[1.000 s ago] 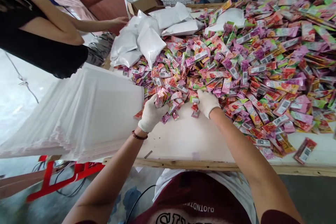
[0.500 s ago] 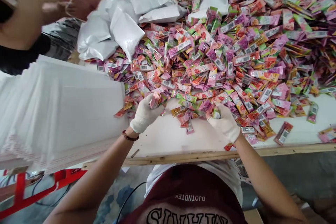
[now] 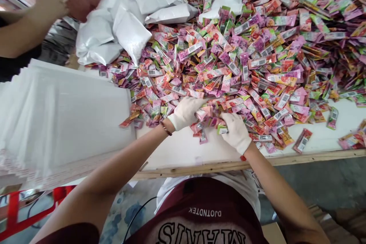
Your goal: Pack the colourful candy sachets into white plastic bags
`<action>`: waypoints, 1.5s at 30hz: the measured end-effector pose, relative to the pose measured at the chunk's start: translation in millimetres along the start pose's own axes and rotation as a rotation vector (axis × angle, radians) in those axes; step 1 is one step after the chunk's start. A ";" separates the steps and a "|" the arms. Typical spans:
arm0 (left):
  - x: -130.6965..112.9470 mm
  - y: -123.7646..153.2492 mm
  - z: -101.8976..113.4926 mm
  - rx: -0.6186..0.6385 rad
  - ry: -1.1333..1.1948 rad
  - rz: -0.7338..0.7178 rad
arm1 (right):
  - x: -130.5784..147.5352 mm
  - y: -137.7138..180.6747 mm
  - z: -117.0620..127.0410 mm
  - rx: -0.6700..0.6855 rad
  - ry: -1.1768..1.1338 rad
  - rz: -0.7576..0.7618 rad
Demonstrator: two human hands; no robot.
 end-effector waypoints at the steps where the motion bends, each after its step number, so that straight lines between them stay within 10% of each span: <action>1: 6.2 5.3 6.2 -0.070 0.055 0.066 | -5.3 2.8 7.6 -0.069 -0.055 -0.002; 5: 24.3 29.2 21.0 -0.224 0.233 0.265 | -4.3 -4.0 19.3 -0.035 -0.180 0.144; 14: -1.7 30.6 -18.8 0.071 0.088 0.347 | 33.3 -24.3 -46.2 0.137 0.066 0.409; 21: 30.4 56.4 1.2 -0.142 0.297 0.455 | 18.0 0.9 -15.2 0.082 -0.015 0.399; 28: 28.2 67.9 10.5 -0.269 0.842 0.491 | 39.4 -52.6 -29.6 0.379 0.146 0.151; 32: 17.7 84.8 4.0 -0.220 1.141 0.610 | 34.7 -58.5 -18.4 0.284 0.048 0.080; 37: 6.5 95.9 -7.9 -0.245 1.343 0.729 | 29.3 -34.2 12.1 -0.012 -0.715 -0.201; 45: -25.6 74.0 -32.8 -0.156 1.723 0.925 | 41.2 -30.4 -32.9 -0.033 -1.409 -0.794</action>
Point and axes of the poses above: each hand's wrist, its own y-axis away from the middle knuckle, its own z-axis out of the back of the hand, x = y × z, the point moved 2 cm from there along -y, towards the middle knuckle, and after that the axes turned 13 degrees about -y, right-handed, at the moved point
